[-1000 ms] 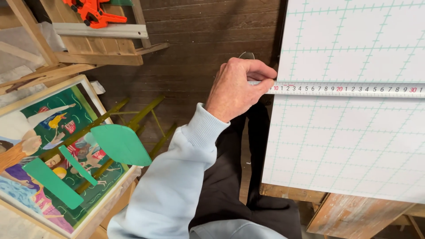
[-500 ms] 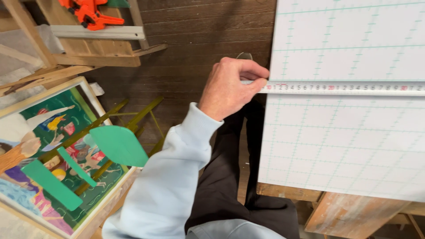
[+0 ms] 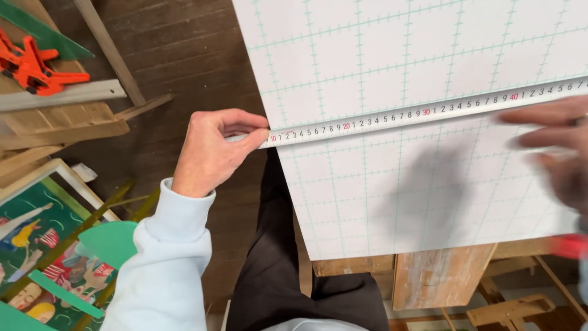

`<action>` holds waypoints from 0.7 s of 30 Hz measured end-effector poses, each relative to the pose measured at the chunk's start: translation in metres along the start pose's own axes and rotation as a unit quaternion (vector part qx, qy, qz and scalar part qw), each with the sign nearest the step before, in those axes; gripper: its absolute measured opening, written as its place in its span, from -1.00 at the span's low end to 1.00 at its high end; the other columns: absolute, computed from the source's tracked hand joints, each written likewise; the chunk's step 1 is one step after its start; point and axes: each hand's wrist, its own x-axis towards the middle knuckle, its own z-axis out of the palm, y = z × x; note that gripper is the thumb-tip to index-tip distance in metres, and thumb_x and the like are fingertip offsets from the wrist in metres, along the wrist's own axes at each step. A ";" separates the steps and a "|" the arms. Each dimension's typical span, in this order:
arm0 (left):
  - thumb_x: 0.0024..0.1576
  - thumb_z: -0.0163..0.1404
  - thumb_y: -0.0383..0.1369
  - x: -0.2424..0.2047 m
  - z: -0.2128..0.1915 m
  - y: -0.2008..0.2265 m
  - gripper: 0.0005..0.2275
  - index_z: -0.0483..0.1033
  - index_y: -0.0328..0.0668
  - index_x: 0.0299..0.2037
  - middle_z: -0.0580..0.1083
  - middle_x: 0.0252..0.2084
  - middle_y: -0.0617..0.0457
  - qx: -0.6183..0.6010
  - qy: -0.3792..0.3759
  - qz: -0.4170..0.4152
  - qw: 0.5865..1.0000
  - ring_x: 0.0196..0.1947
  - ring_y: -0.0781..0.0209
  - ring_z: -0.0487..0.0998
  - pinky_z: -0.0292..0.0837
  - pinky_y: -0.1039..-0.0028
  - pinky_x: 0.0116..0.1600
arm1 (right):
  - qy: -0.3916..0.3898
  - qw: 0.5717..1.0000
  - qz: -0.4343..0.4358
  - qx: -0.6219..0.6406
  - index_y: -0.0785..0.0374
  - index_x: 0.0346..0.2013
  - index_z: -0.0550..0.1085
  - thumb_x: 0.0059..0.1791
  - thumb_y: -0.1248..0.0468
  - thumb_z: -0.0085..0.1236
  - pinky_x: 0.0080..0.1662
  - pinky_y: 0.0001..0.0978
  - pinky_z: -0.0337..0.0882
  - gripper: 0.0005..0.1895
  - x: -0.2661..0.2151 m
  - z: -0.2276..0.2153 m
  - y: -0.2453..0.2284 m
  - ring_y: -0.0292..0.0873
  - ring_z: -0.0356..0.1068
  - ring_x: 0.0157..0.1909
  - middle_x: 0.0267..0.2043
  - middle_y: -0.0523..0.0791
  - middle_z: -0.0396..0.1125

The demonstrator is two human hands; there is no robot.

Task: Measuring and marking a large sheet of grid paper on a workbench.

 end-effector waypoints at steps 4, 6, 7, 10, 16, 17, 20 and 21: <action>0.07 0.21 -0.45 -0.001 0.000 -0.001 -0.84 0.67 -0.34 -0.18 0.67 -0.28 -0.03 0.009 0.004 0.001 1.000 -0.23 0.26 0.71 0.61 0.50 -0.06 | 0.114 0.989 -0.093 0.021 0.20 -0.30 0.45 -0.04 0.14 0.26 0.23 -0.07 0.33 -0.78 0.100 -0.071 -0.134 -0.09 0.47 0.16 0.09 -0.07 0.50; 0.07 0.20 -0.45 -0.001 0.000 0.000 -0.84 0.67 -0.34 -0.18 0.67 -0.27 -0.03 0.008 0.003 -0.003 1.000 -0.23 0.27 0.71 0.62 0.50 -0.05 | 0.109 0.990 -0.081 0.026 0.19 -0.32 0.44 -0.06 0.13 0.33 0.25 -0.11 0.30 -0.75 0.101 -0.072 -0.137 -0.12 0.45 0.19 0.11 -0.12 0.50; 0.08 0.20 -0.45 -0.001 0.000 0.000 -0.84 0.67 -0.33 -0.17 0.67 -0.27 -0.03 0.006 0.004 -0.003 1.000 -0.23 0.27 0.71 0.63 0.51 -0.03 | 0.105 0.992 -0.070 0.028 0.17 -0.33 0.44 -0.07 0.13 0.40 0.27 -0.16 0.28 -0.71 0.102 -0.073 -0.138 -0.15 0.43 0.22 0.13 -0.16 0.50; 0.08 0.20 -0.44 -0.001 -0.001 0.001 -0.84 0.68 -0.31 -0.17 0.67 -0.26 -0.02 0.009 0.000 -0.017 1.000 -0.23 0.28 0.71 0.63 0.51 -0.02 | 0.114 0.987 -0.111 0.016 0.18 -0.35 0.46 -0.15 0.10 0.41 0.21 -0.10 0.29 -0.68 0.109 -0.074 -0.144 -0.16 0.44 0.13 0.11 -0.18 0.51; 0.05 0.22 -0.42 0.001 0.000 0.001 -0.83 0.69 -0.28 -0.17 0.67 -0.27 -0.02 0.039 0.002 -0.041 0.998 -0.23 0.27 0.71 0.64 0.48 -0.05 | 0.132 0.984 -0.122 0.019 0.19 -0.37 0.43 -0.14 0.15 0.44 0.10 -0.21 0.34 -0.68 0.121 -0.072 -0.150 -0.16 0.46 0.10 0.06 -0.18 0.53; 0.05 0.22 -0.42 0.000 -0.001 0.001 -0.83 0.69 -0.28 -0.17 0.67 -0.27 -0.02 0.039 0.005 -0.042 0.998 -0.23 0.27 0.71 0.64 0.48 -0.05 | 0.133 0.983 -0.125 0.020 0.19 -0.37 0.43 -0.14 0.15 0.44 0.10 -0.21 0.34 -0.68 0.124 -0.071 -0.150 -0.16 0.46 0.10 0.06 -0.18 0.53; 0.06 0.21 -0.42 0.000 -0.001 -0.001 -0.83 0.68 -0.28 -0.17 0.67 -0.26 -0.01 0.029 -0.001 -0.038 0.999 -0.22 0.26 0.71 0.64 0.47 -0.05 | 0.155 0.980 -0.127 0.006 0.19 -0.40 0.44 -0.12 0.24 0.48 0.07 -0.25 0.38 -0.71 0.127 -0.070 -0.153 -0.13 0.47 0.09 0.03 -0.15 0.55; 0.06 0.22 -0.41 0.001 -0.001 -0.002 -0.83 0.68 -0.28 -0.17 0.67 -0.26 -0.01 0.030 -0.004 -0.035 0.999 -0.22 0.27 0.71 0.64 0.47 -0.06 | 0.169 0.977 -0.130 0.006 0.19 -0.42 0.43 -0.12 0.25 0.48 0.06 -0.25 0.38 -0.70 0.128 -0.071 -0.155 -0.12 0.46 0.07 0.00 -0.14 0.55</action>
